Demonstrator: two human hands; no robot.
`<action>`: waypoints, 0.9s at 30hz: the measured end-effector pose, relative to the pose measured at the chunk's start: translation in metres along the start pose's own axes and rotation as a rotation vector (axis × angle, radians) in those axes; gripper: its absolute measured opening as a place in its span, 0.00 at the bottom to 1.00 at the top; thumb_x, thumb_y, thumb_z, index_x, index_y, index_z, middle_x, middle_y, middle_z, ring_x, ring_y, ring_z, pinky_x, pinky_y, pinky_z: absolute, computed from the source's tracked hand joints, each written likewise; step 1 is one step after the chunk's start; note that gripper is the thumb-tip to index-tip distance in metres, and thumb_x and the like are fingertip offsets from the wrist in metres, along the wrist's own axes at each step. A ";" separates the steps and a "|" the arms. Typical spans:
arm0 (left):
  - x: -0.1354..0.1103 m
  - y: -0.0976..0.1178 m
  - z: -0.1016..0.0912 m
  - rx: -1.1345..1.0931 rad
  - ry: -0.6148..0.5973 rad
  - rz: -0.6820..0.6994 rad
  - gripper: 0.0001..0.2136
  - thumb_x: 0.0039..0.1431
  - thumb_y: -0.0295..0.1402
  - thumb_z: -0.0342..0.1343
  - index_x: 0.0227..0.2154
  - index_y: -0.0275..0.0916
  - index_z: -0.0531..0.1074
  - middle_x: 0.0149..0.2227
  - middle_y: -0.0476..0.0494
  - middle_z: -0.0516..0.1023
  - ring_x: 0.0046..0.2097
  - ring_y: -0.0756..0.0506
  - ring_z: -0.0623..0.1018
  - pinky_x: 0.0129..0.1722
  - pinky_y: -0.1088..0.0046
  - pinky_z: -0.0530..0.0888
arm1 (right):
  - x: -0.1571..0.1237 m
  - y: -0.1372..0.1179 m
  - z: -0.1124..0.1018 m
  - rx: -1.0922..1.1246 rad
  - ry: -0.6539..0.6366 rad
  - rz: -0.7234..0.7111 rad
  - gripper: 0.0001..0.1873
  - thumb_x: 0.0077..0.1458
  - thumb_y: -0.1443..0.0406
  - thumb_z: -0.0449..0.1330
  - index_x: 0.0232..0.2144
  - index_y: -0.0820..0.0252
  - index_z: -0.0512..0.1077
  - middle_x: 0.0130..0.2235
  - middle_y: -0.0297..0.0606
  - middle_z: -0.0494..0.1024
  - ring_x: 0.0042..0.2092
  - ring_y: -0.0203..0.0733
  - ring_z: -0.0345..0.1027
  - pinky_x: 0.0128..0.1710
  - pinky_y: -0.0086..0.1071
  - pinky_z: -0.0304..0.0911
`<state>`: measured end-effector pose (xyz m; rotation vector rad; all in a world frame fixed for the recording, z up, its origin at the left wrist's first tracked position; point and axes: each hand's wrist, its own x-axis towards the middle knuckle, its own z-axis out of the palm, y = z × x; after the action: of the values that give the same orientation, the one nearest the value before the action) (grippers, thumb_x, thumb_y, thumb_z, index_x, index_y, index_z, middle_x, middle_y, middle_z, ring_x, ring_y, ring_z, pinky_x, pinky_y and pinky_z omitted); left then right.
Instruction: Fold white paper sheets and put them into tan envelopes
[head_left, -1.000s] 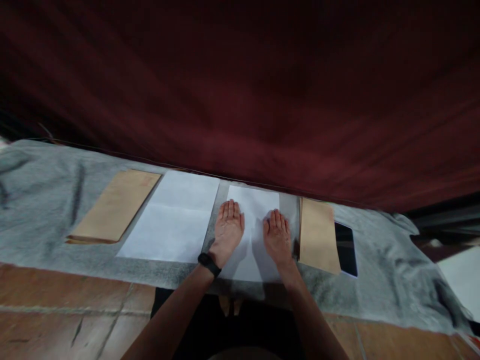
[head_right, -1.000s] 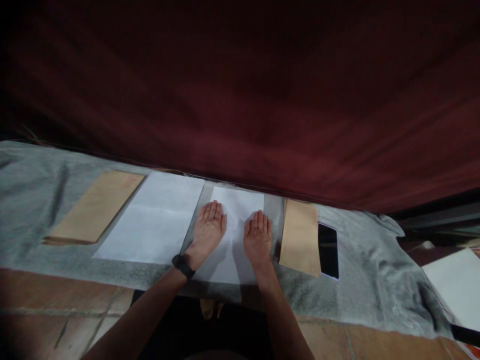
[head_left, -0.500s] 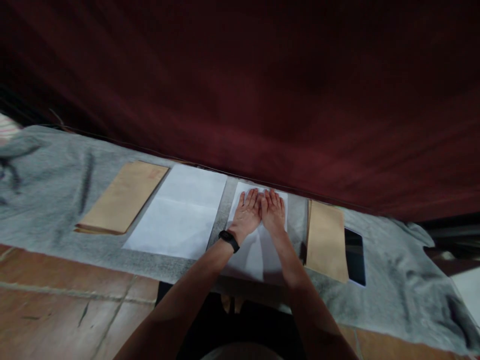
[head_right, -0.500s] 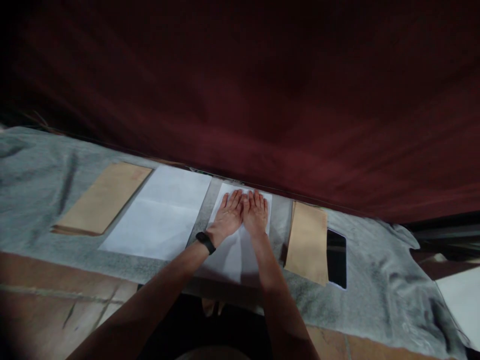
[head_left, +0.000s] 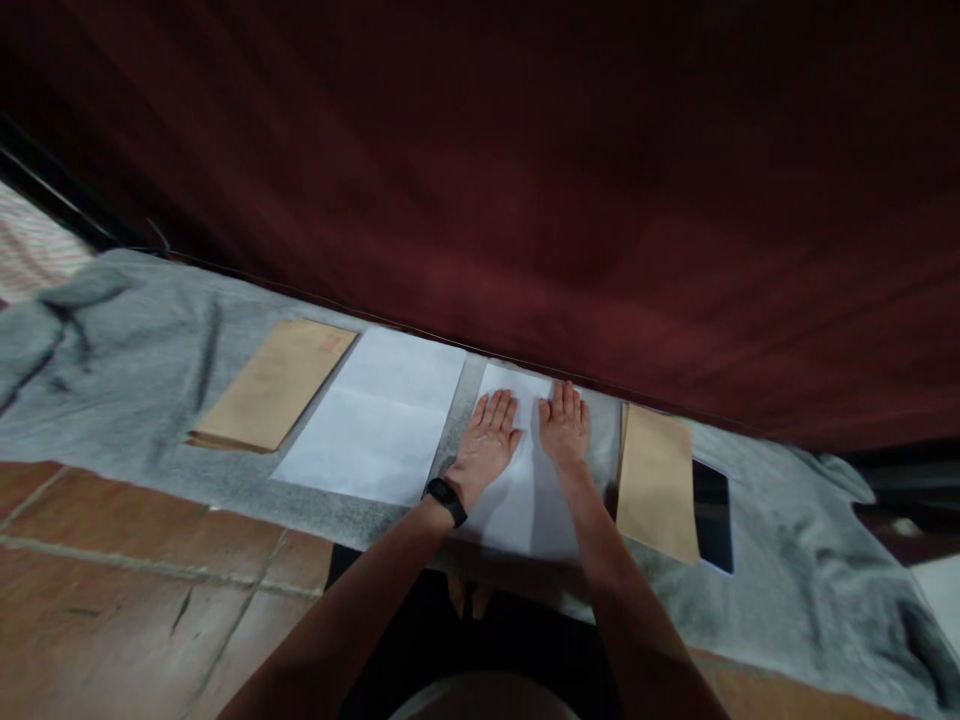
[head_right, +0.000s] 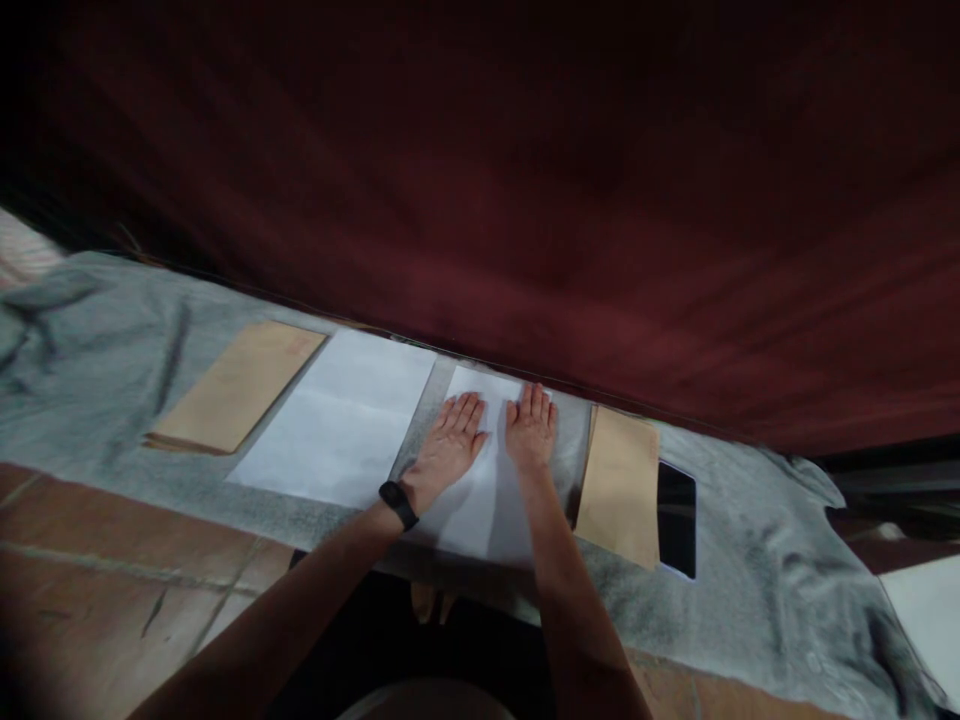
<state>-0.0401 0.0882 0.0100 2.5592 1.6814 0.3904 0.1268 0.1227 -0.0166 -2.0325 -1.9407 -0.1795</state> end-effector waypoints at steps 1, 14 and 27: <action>-0.007 0.001 -0.002 0.000 0.003 0.017 0.27 0.73 0.39 0.39 0.68 0.29 0.57 0.72 0.34 0.55 0.74 0.39 0.51 0.73 0.55 0.46 | 0.000 0.000 0.000 0.002 0.003 0.003 0.31 0.73 0.58 0.41 0.69 0.73 0.55 0.69 0.59 0.59 0.69 0.56 0.54 0.67 0.52 0.48; -0.051 0.006 -0.009 -0.051 -0.035 0.197 0.25 0.73 0.43 0.42 0.68 0.41 0.60 0.72 0.41 0.57 0.73 0.42 0.55 0.72 0.56 0.49 | -0.044 -0.018 -0.029 0.085 -0.065 -0.050 0.31 0.72 0.60 0.38 0.69 0.71 0.56 0.70 0.58 0.56 0.71 0.55 0.49 0.67 0.54 0.48; -0.050 0.006 -0.011 -0.031 -0.002 0.215 0.24 0.73 0.38 0.41 0.67 0.40 0.61 0.70 0.42 0.61 0.71 0.44 0.59 0.72 0.57 0.51 | -0.156 -0.007 -0.062 0.068 -0.021 -0.172 0.30 0.71 0.60 0.45 0.70 0.68 0.54 0.69 0.54 0.59 0.70 0.52 0.54 0.67 0.51 0.53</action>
<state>-0.0560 0.0386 0.0131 2.7235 1.3915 0.4207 0.1172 -0.0451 -0.0059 -1.8318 -2.1051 -0.1303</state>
